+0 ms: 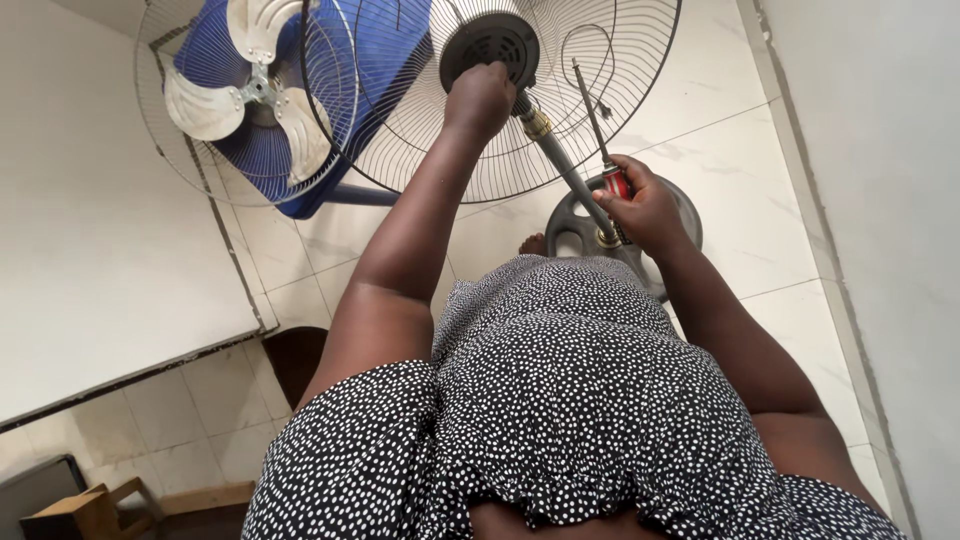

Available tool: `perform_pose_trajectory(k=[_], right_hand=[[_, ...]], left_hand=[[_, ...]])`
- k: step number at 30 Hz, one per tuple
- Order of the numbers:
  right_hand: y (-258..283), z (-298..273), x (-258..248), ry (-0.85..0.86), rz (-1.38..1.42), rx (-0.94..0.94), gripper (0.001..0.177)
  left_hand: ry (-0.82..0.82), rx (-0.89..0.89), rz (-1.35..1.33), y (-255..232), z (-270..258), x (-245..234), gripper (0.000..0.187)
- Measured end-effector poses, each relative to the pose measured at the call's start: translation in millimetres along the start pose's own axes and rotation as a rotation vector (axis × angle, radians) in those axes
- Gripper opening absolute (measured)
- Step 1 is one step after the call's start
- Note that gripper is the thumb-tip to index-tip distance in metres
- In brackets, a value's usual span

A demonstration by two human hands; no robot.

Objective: The person uses a screwdriver to tighten screws on the central hub of a standing fan. They repeatedly adjust the fan's position and reposition their hands to access different screws on the hub.

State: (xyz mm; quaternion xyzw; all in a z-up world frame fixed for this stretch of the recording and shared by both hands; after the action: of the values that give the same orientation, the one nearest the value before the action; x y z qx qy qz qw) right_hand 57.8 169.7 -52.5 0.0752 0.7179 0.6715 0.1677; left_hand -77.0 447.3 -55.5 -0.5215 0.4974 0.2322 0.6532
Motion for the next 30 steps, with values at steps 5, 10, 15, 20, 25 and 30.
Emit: perform_pose_trajectory(k=[5, 10, 15, 20, 25, 30], right_hand=[[-10, 13, 13, -0.012, 0.021, 0.019, 0.058], [-12, 23, 31, 0.014, 0.118, 0.034, 0.058], [-14, 19, 42, -0.005, 0.087, 0.102, 0.058], [-21, 12, 50, -0.022, 0.085, 0.145, 0.062], [-36, -4, 55, -0.020, 0.096, 0.183, 0.063], [-51, -24, 52, 0.037, 0.083, 0.148, 0.059]], left_hand=[[0.040, 0.028, 0.003, 5, 5, -2, 0.019], [0.064, 0.041, 0.005, 5, 5, -4, 0.019], [0.111, 0.089, 0.039, 10, 6, 3, 0.022], [0.019, 0.217, 0.074, 24, 15, 12, 0.015], [-0.052, 0.270, -0.017, 31, 13, 0, 0.011], [0.001, 0.266, 0.022, 37, 8, -6, 0.006]])
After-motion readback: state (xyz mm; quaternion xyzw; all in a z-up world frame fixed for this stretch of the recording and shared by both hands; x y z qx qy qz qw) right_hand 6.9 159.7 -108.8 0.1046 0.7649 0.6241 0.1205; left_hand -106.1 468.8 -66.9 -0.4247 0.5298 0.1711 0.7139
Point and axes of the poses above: each hand's wrist, its own z-axis towards the middle knuckle, its own x-axis out of the palm, y = z × x, the point moved 8 cm from there along z, towards the middle knuckle, and after that the axes turned 15 degrees about -x, right-handed, at the moved point
